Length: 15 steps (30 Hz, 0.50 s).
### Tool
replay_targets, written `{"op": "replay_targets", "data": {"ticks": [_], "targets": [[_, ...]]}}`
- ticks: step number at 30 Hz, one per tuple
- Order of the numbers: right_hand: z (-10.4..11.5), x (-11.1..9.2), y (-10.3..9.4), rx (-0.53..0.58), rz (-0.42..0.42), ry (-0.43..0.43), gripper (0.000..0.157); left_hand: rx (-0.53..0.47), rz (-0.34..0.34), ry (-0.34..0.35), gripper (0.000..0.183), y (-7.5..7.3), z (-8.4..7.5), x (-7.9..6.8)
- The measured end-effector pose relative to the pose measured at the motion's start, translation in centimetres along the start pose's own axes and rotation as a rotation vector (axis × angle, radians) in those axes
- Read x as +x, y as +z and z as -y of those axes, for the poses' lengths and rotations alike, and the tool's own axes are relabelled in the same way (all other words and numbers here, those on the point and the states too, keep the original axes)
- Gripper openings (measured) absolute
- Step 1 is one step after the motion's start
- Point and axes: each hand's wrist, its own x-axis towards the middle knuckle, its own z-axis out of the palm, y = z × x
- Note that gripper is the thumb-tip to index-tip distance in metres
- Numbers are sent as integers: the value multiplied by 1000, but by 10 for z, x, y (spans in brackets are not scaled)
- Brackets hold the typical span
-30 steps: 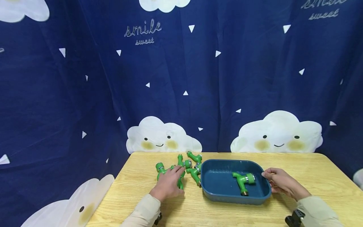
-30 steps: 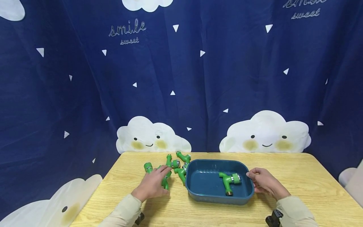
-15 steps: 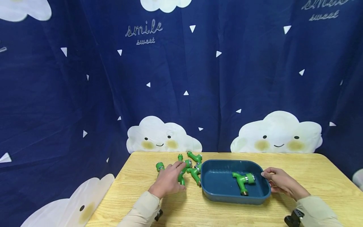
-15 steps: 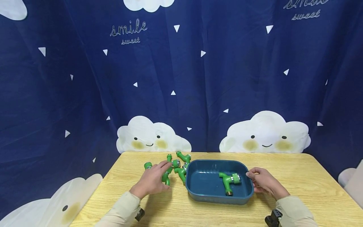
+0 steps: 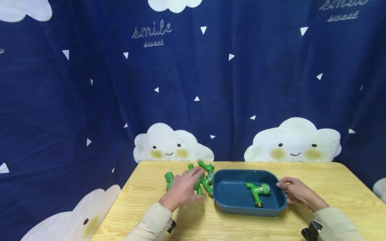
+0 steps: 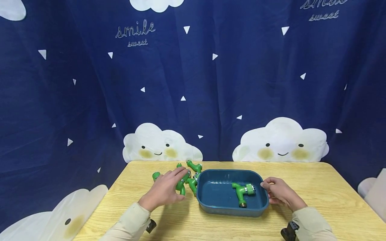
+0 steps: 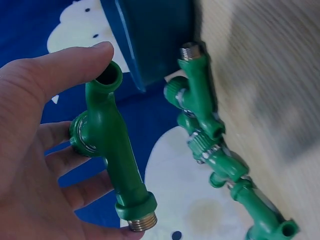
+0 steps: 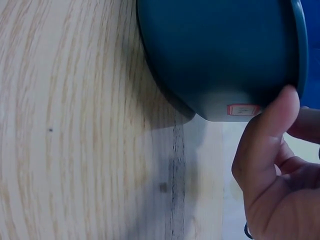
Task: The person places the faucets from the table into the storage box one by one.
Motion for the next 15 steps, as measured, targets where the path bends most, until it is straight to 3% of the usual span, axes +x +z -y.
{"op": "replay_targets", "data": {"ticks": [15], "targets": [[2,-1,1,-8,-9,-8,25,81,-3,84,91,-25,-19,3]]}}
